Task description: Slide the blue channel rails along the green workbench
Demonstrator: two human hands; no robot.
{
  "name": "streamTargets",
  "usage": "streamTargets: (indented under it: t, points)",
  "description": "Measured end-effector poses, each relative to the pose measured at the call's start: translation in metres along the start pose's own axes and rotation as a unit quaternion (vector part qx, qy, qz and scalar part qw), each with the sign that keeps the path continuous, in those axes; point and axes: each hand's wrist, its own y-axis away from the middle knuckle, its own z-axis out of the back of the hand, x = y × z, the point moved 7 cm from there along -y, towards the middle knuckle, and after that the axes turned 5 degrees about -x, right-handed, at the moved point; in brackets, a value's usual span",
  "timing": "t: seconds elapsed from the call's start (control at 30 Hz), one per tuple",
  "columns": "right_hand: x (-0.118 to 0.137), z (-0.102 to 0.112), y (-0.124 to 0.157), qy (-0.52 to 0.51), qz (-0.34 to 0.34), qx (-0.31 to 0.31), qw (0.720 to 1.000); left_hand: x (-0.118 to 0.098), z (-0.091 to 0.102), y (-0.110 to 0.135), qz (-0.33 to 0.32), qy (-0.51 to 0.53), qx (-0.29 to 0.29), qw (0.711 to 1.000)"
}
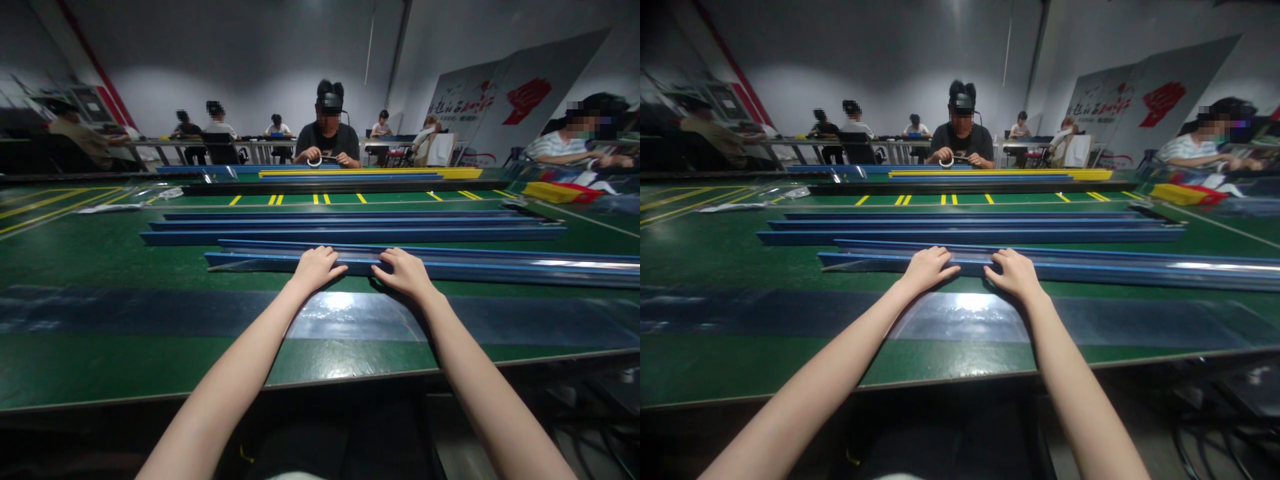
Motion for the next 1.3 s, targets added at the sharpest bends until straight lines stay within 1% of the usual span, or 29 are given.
streamTargets:
  t: [0.43, 0.63, 0.97, 1.3]
  points:
    - [-0.0002, -0.0031, -0.0004, 0.006, 0.009, 0.01, 1.0, 0.0003, 0.0002, 0.0004, -0.001, 0.004, -0.005, 1.0]
    - [-0.0009, -0.0034, -0.0007, 0.002, -0.002, 0.005, 1.0, 0.0007, -0.0012, 0.0002, -0.002, 0.002, -0.005, 1.0]
    - [0.0012, -0.0054, -0.0018, 0.027, -0.005, 0.008, 1.0, 0.0, 0.0004, 0.0006, -0.003, -0.003, -0.004, 1.0]
    - [-0.0014, -0.0041, -0.0016, -0.003, -0.01, 0.015, 1.0, 0.0003, -0.0012, 0.0001, -0.001, 0.004, -0.005, 1.0]
